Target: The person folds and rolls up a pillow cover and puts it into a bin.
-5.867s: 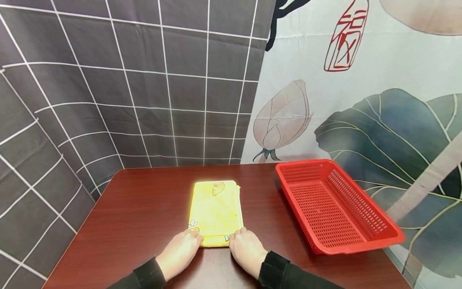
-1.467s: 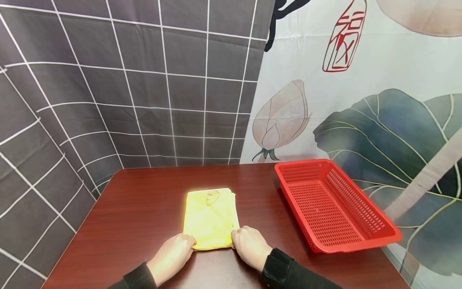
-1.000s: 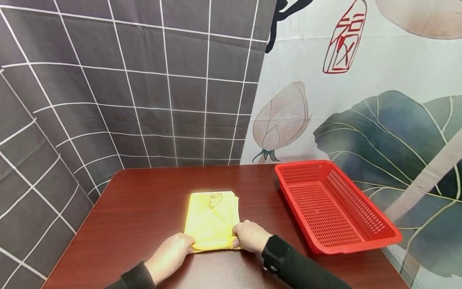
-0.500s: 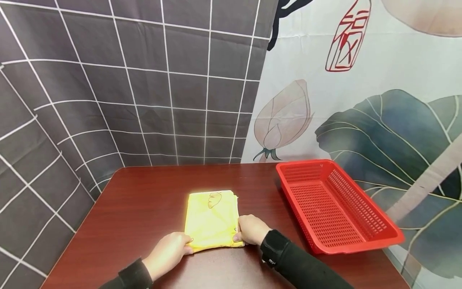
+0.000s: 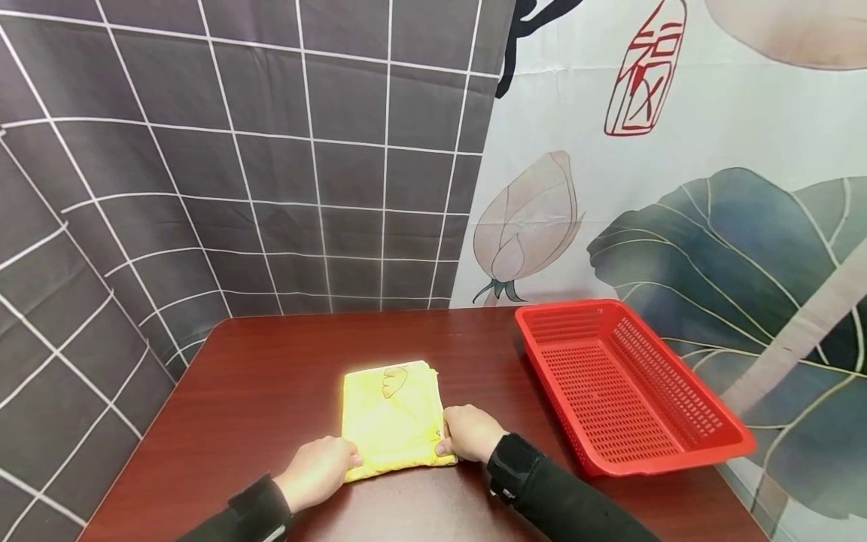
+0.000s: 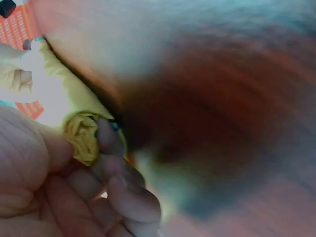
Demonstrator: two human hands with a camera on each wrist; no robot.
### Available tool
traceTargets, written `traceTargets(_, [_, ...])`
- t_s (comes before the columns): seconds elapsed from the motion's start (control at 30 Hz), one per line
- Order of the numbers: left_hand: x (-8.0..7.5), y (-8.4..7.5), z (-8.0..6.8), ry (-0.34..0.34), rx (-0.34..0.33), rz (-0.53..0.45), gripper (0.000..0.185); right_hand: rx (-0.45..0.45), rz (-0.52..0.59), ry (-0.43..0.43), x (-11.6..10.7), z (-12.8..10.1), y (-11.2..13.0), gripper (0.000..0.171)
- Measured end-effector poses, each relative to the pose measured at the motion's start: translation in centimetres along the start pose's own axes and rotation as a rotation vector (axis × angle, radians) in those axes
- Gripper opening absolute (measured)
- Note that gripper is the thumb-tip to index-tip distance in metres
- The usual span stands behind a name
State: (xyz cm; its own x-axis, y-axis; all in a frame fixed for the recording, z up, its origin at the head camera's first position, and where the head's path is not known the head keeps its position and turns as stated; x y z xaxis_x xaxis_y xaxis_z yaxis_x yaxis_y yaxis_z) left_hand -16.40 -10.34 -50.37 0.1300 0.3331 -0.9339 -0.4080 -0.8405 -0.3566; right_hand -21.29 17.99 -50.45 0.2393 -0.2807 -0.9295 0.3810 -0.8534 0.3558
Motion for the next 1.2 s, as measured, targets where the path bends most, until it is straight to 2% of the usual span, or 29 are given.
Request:
traceTargets(0.1, [-0.6,-0.9,0.0,0.002,-0.078,0.105,0.032,-0.032,-0.033,-0.022,0.4,0.2,-0.5,0.038])
traceTargets(0.17, [-0.7,-1.3,0.0,-0.041,-0.107,0.169,0.031,-0.009,-0.022,-0.019,-0.4,-0.1,0.4,0.038])
traceTargets(0.23, [-0.7,-1.6,0.0,-0.106,-0.095,0.239,0.032,0.01,-0.029,-0.018,-0.9,-0.3,1.0,0.038])
traceTargets(0.3, [-0.5,-2.0,-0.1,-0.186,-0.026,0.312,0.029,0.046,-0.03,-0.013,-1.6,-0.8,2.1,0.039])
traceTargets(0.4, [-0.4,-2.8,-0.4,-0.285,0.128,0.425,0.018,0.068,-0.058,-0.018,-1.9,-1.0,2.6,0.04])
traceTargets(0.47, [-0.3,-3.2,-0.7,-0.306,0.211,0.469,0.013,0.074,-0.066,-0.023,-1.9,-1.0,2.7,0.04])
traceTargets(0.53, [-0.2,-3.4,-1.0,-0.308,0.263,0.491,0.013,0.077,-0.069,-0.026,-1.7,-1.0,2.6,0.04])
traceTargets(0.63, [0.0,-3.5,-1.4,-0.293,0.293,0.506,0.015,0.07,-0.063,-0.027,-1.7,-0.9,2.5,0.04])
traceTargets(0.77, [0.3,-3.5,-2.0,-0.239,0.289,0.52,0.016,0.065,-0.069,-0.032,-1.8,-1.0,2.5,0.04])
traceTargets(0.83, [0.4,-3.5,-2.1,-0.219,0.284,0.529,0.024,0.068,-0.072,-0.043,-1.9,-1.1,2.6,0.04])
traceTargets(0.93, [0.3,-3.2,-2.1,-0.24,0.271,0.504,0.032,0.057,-0.096,-0.084,-1.8,-1.3,2.9,0.04])
traceTargets(1.0, [0.2,-3.0,-2.0,-0.256,0.259,0.455,0.028,0.013,-0.118,-0.134,-1.5,-1.5,3.2,0.039])
traceTargets(1.1, [0.2,-2.8,-1.8,-0.257,0.244,0.367,0.02,-0.114,-0.148,-0.226,-0.9,-2.0,3.4,0.037])
traceTargets(1.2, [0.2,-2.8,-1.8,-0.255,0.253,0.373,0.017,-0.245,-0.159,-0.312,-0.3,-2.5,3.4,0.034])
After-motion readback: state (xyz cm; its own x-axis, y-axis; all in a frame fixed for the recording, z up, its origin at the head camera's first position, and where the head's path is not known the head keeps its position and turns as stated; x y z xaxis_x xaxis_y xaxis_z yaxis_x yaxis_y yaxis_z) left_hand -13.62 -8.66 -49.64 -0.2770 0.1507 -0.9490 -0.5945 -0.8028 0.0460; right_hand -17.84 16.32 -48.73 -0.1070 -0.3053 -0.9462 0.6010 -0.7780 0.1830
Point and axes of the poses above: each hand's wrist, its own z-axis towards the middle knuckle, its own x-axis out of the palm, y = z × x, the point moved 2 cm from there along z, towards the middle knuckle, and after that the axes turned 1 degree about -z, right-handed, at the moved point
